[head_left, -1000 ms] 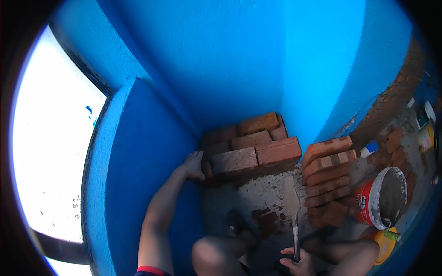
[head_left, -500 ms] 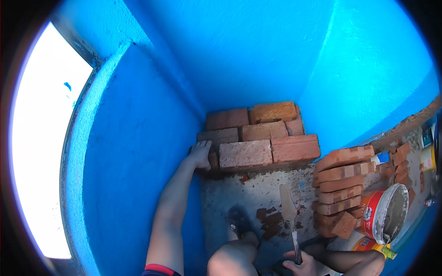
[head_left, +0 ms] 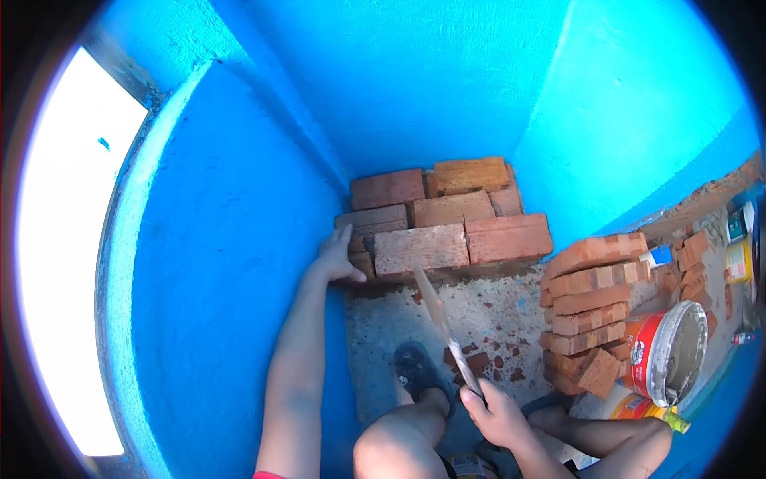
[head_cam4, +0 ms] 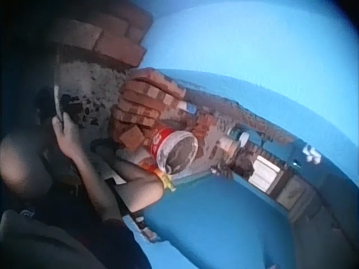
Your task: The person lays bricks by spreading mortar with a trowel, placing bricks onto the mortar by hand, and leveling the bricks and scraping excess mortar with a trowel.
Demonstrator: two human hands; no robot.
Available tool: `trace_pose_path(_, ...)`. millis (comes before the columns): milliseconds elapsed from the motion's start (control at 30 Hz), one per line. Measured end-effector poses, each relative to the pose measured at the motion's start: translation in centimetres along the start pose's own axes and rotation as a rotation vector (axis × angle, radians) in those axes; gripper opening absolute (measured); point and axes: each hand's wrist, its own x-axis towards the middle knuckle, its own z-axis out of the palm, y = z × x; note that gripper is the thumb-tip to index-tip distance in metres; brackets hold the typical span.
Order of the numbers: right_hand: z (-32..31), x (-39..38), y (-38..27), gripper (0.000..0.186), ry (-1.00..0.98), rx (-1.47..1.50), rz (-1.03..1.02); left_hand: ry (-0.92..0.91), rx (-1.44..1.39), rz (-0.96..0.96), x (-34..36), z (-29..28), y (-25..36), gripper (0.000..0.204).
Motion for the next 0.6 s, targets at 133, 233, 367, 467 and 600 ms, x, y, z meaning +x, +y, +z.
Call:
trace_pose_path(133, 1.6, 1.5, -4.9, 0.038, -0.06, -0.029, -0.247, 0.353, -0.401, -0.152, -2.7, 3.4, -2.5, 0.095)
trace_pose_path(233, 3.1, 4.1, -1.9, 0.042, 0.062, -0.01, -0.389, 0.367, -0.157, -0.263, -4.7, 8.1, 3.4, 0.088)
trace_pose_path(367, 3.9, 4.8, -3.5, 0.041, 0.129, -0.082, -0.383, 0.348, -0.089, -0.314, -7.3, 8.9, 5.6, 0.091)
trace_pose_path(467, 4.6, 6.2, -4.1, 0.039, 0.213, -0.216, -0.532, 0.38, -0.093, -0.316, -7.5, 8.7, 5.1, 0.092)
trace_pose_path(600, 4.9, 8.3, -5.7, 0.04, 0.22, -0.24, -0.588, 0.372, -0.133, -0.301, -7.8, 8.7, 4.6, 0.093)
